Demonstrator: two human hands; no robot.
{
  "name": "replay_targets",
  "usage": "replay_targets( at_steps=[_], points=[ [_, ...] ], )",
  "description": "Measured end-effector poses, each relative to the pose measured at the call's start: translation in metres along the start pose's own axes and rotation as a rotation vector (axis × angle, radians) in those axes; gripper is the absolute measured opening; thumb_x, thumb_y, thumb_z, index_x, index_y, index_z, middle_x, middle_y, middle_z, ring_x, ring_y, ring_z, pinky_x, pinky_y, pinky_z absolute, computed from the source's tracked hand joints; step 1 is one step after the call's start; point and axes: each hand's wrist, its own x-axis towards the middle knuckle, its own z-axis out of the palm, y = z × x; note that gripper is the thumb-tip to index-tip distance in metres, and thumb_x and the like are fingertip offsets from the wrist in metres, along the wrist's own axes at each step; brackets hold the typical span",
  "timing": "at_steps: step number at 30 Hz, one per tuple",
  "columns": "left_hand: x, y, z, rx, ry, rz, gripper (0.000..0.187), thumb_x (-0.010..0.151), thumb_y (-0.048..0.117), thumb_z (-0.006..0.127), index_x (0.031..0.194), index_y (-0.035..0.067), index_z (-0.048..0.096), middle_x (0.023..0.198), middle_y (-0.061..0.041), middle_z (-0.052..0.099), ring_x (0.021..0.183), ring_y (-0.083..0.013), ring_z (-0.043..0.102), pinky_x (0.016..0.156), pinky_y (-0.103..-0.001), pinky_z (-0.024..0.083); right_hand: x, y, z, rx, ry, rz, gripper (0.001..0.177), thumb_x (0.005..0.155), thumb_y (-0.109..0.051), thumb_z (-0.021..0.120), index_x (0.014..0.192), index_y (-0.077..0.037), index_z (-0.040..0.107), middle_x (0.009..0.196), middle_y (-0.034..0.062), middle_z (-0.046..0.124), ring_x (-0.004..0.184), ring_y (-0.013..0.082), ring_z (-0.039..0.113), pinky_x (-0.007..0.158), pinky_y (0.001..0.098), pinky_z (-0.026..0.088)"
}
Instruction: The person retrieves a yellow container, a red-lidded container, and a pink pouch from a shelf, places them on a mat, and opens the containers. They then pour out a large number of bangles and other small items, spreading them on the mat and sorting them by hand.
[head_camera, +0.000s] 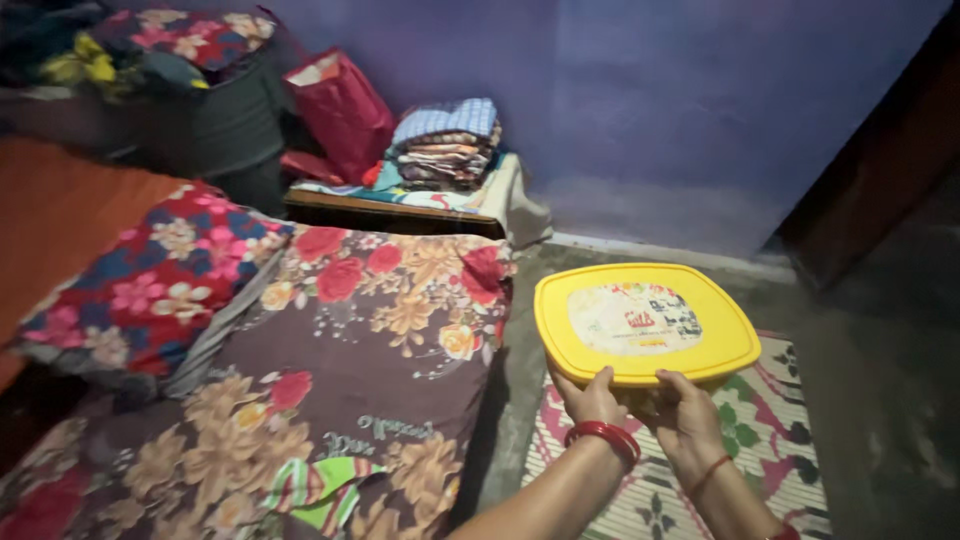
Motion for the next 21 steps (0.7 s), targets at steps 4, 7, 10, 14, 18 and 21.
replay_targets(
  at_steps=[4, 7, 10, 14, 18, 21],
  points=[
    [0.04, -0.031, 0.033, -0.081, -0.029, -0.1, 0.095, 0.084, -0.009, 0.061, 0.158, 0.037, 0.024, 0.146, -0.01, 0.055, 0.124, -0.031, 0.062, 0.091, -0.047, 0.059, 0.056, -0.016, -0.015, -0.037, 0.072, 0.018, 0.011, 0.085, -0.014, 0.072, 0.089, -0.015, 0.062, 0.07, 0.0001, 0.054, 0.062, 0.0175, 0.054, 0.072, 0.0511, 0.054],
    [0.065, -0.058, 0.051, -0.074, 0.035, -0.15, 0.094, 0.085, -0.007, 0.061, 0.159, 0.038, 0.023, 0.147, -0.01, 0.055, 0.124, -0.0315, 0.063, 0.091, -0.047, 0.058, 0.093, -0.02, -0.027, -0.038, 0.159, 0.002, 0.013, 0.084, -0.01, 0.071, 0.091, -0.016, 0.063, 0.073, -0.0021, 0.057, 0.066, 0.0153, 0.055, 0.073, 0.0507, 0.054],
    [0.094, -0.075, 0.062, -0.142, 0.023, -0.121, 0.096, 0.084, -0.01, 0.063, 0.159, 0.037, 0.024, 0.147, -0.013, 0.054, 0.125, -0.0318, 0.061, 0.09, -0.049, 0.06, 0.133, -0.013, -0.041, -0.042, 0.179, 0.006, 0.011, 0.084, -0.01, 0.071, 0.091, -0.014, 0.063, 0.073, -0.0007, 0.058, 0.067, 0.0165, 0.056, 0.072, 0.0499, 0.054],
    [0.117, -0.086, 0.067, -0.057, 0.093, -0.24, 0.096, 0.087, -0.008, 0.061, 0.158, 0.045, 0.022, 0.149, -0.01, 0.051, 0.125, -0.033, 0.062, 0.084, -0.049, 0.061, 0.182, 0.005, -0.069, -0.022, 0.183, 0.043, 0.012, 0.086, -0.01, 0.074, 0.095, -0.013, 0.066, 0.079, 0.0005, 0.061, 0.071, 0.0172, 0.057, 0.072, 0.043, 0.05],
    [0.15, -0.097, 0.069, 0.124, 0.156, -0.299, 0.094, 0.088, -0.003, 0.063, 0.157, 0.047, 0.025, 0.15, -0.008, 0.054, 0.121, -0.0361, 0.064, 0.068, -0.044, 0.052, 0.226, 0.032, -0.087, 0.01, 0.245, 0.085, 0.012, 0.087, -0.011, 0.073, 0.096, -0.011, 0.065, 0.081, 0.0017, 0.062, 0.073, 0.0183, 0.06, 0.075, 0.0421, 0.051],
    [0.185, -0.118, 0.06, -0.002, 0.142, -0.286, 0.098, 0.086, -0.008, 0.062, 0.156, 0.048, 0.024, 0.152, -0.008, 0.05, 0.124, -0.0338, 0.061, 0.07, -0.045, 0.06, 0.247, 0.053, -0.098, -0.002, 0.255, 0.127, 0.011, 0.088, -0.015, 0.069, 0.099, -0.015, 0.065, 0.08, -0.0017, 0.059, 0.072, 0.0129, 0.056, 0.077, 0.0491, 0.053]
  ],
)
